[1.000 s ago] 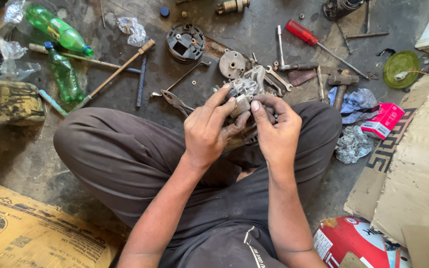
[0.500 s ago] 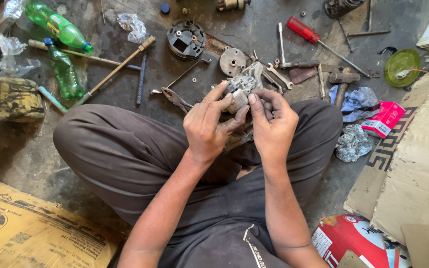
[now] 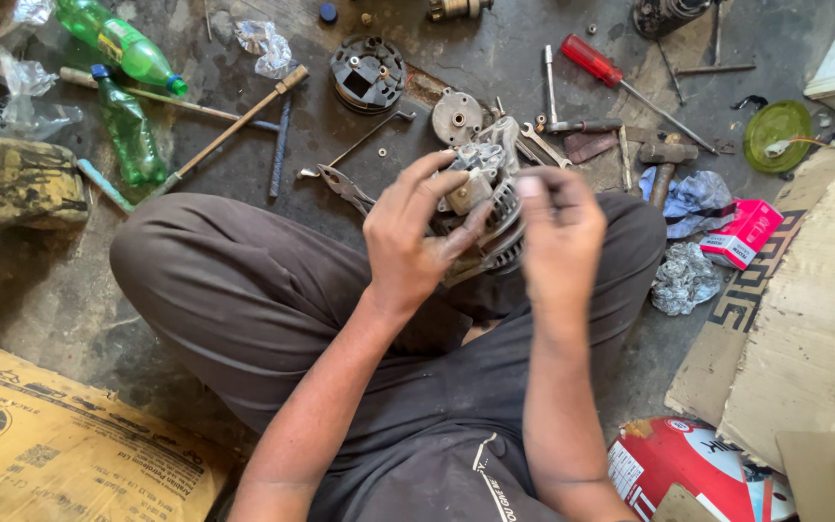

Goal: The person sits on the floor and uses a red screwdriver to remove and install screws on an alternator. They manipulate internal components, reposition the housing, and tighten fasteners while surrounded by tools and parts.

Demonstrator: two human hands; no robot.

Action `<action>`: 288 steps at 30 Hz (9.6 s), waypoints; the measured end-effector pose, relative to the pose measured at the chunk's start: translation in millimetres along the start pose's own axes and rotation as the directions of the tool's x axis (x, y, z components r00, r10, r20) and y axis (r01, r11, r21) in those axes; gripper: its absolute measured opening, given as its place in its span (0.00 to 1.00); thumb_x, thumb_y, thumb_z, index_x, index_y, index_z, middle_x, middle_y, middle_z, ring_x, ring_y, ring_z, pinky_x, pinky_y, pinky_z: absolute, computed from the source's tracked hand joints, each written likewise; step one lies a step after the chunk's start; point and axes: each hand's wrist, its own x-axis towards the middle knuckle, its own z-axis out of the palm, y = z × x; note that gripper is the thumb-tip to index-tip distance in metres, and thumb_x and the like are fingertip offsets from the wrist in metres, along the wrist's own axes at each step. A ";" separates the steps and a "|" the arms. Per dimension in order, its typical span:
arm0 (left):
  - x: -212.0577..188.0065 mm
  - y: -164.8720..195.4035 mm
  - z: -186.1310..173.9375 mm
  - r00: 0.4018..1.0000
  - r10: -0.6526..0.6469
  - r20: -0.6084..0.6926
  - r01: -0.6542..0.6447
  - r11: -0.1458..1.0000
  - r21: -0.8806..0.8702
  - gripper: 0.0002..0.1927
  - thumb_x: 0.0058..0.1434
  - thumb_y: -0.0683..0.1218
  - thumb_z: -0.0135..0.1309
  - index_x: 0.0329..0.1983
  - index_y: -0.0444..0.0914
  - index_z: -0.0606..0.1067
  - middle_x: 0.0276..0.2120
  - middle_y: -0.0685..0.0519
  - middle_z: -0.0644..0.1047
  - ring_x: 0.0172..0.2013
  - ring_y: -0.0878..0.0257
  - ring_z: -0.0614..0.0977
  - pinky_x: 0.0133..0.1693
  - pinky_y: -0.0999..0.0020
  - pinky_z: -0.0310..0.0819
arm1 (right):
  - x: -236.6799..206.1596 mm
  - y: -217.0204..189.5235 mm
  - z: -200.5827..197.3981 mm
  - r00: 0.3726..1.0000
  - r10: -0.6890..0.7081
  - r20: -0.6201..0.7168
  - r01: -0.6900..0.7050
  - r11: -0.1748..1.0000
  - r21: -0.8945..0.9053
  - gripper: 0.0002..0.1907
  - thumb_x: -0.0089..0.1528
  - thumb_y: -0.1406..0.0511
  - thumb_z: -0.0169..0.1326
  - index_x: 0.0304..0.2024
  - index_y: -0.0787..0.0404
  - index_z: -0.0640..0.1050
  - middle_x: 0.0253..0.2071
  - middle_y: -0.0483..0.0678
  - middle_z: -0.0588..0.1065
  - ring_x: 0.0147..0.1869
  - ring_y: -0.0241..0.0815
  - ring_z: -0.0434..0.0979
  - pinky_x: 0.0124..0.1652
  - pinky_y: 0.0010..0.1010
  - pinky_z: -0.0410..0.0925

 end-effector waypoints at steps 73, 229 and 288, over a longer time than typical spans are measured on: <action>-1.5 -66.4 21.5 0.599 -0.713 0.365 0.212 -0.298 -0.931 0.25 0.72 0.53 0.44 0.18 0.43 0.57 0.16 0.57 0.54 0.20 0.64 0.57 0.32 0.63 0.58 | 1.3 -41.0 20.1 0.831 -0.488 0.268 0.542 0.596 -0.593 0.07 0.67 0.74 0.62 0.46 0.68 0.77 0.41 0.53 0.77 0.35 0.39 0.75 0.36 0.28 0.69; -45.4 -83.1 58.5 0.885 -0.416 0.211 0.404 0.457 -0.792 0.24 0.59 0.32 0.57 0.59 0.31 0.70 0.64 0.49 0.72 0.62 0.61 0.74 0.60 0.66 0.70 | 16.1 -29.5 29.2 0.465 -0.556 0.689 0.882 0.224 -0.414 0.14 0.56 0.68 0.64 0.43 0.64 0.78 0.41 0.54 0.75 0.41 0.55 0.78 0.39 0.41 0.72; -29.0 -21.3 7.8 0.978 -0.207 -0.039 0.191 0.951 -0.245 0.13 0.61 0.40 0.63 0.48 0.38 0.76 0.45 0.48 0.80 0.45 0.51 0.82 0.48 0.61 0.75 | 128.7 -15.3 -116.5 0.677 -0.720 0.153 0.455 0.246 -0.856 0.26 0.68 0.75 0.62 0.64 0.70 0.66 0.55 0.54 0.76 0.56 0.52 0.76 0.59 0.43 0.67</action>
